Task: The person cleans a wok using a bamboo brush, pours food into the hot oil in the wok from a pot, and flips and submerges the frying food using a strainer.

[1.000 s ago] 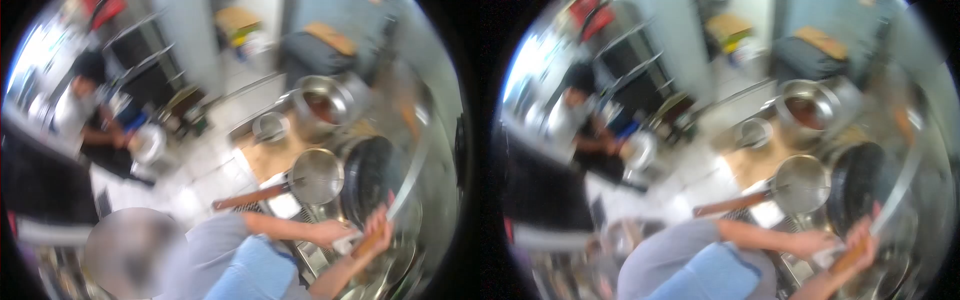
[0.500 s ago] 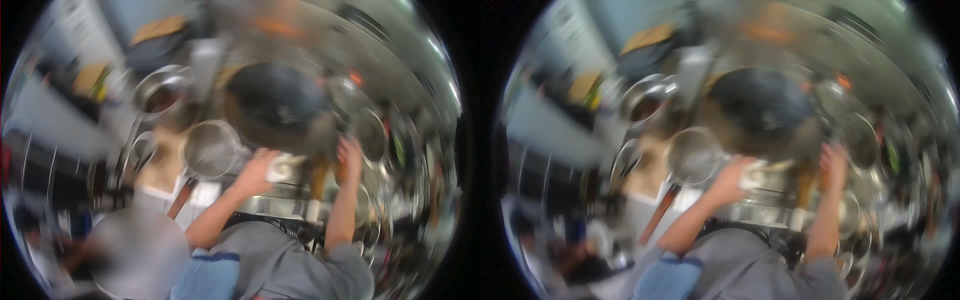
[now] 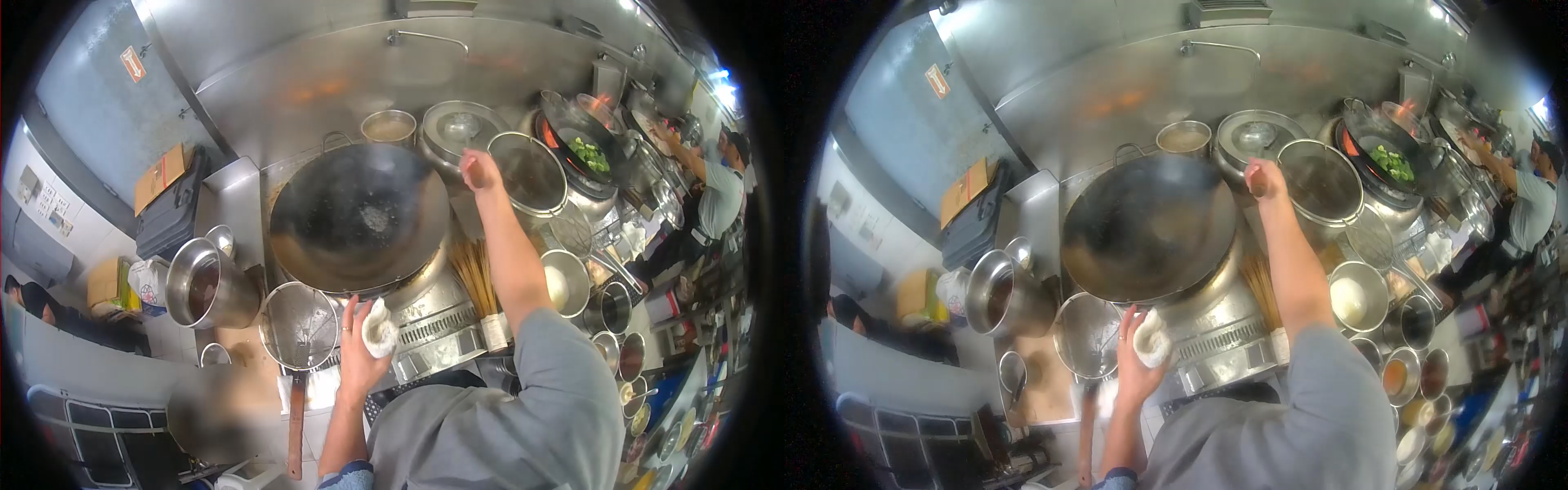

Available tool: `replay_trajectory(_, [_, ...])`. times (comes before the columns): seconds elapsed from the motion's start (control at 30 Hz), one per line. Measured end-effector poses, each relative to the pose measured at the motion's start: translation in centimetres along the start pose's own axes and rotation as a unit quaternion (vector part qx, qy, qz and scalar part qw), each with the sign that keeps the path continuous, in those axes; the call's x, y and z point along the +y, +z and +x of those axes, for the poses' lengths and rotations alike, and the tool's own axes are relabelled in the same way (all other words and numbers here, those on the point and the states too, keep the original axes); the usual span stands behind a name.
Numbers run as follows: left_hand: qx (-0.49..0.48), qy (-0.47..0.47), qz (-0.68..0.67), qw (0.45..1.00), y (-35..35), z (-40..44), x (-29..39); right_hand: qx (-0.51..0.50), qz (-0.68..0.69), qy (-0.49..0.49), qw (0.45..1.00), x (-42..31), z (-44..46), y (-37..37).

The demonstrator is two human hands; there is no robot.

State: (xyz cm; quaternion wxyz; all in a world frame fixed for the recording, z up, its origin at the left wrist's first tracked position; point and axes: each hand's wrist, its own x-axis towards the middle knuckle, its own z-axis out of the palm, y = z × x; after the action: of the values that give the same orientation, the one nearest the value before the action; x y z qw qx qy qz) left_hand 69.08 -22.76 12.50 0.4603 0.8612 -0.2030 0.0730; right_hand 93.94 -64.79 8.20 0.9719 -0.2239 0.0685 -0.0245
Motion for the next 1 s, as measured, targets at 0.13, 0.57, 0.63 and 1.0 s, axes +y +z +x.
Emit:
replay_trajectory(0.13, [0.002,-0.062,-0.100,0.993,-0.4,-2.7,-1.3,0.004,0.261,-0.012,0.965,-0.4,-3.4,4.3])
replay_trajectory(0.57, [-0.256,-0.256,-0.656,0.663,-3.6,-6.0,-4.5,-0.052,0.292,0.171,0.939,5.3,-27.5,13.6])
replay_trajectory(0.63, [-0.287,-0.258,-0.697,0.605,-3.5,-5.8,-5.1,0.008,0.165,0.144,0.976,6.8,-30.3,13.3])
replay_trajectory(1.0, [-0.277,-0.263,-0.798,0.467,-2.4,-2.7,-3.6,0.154,-0.405,0.010,0.901,17.8,-31.5,13.7])
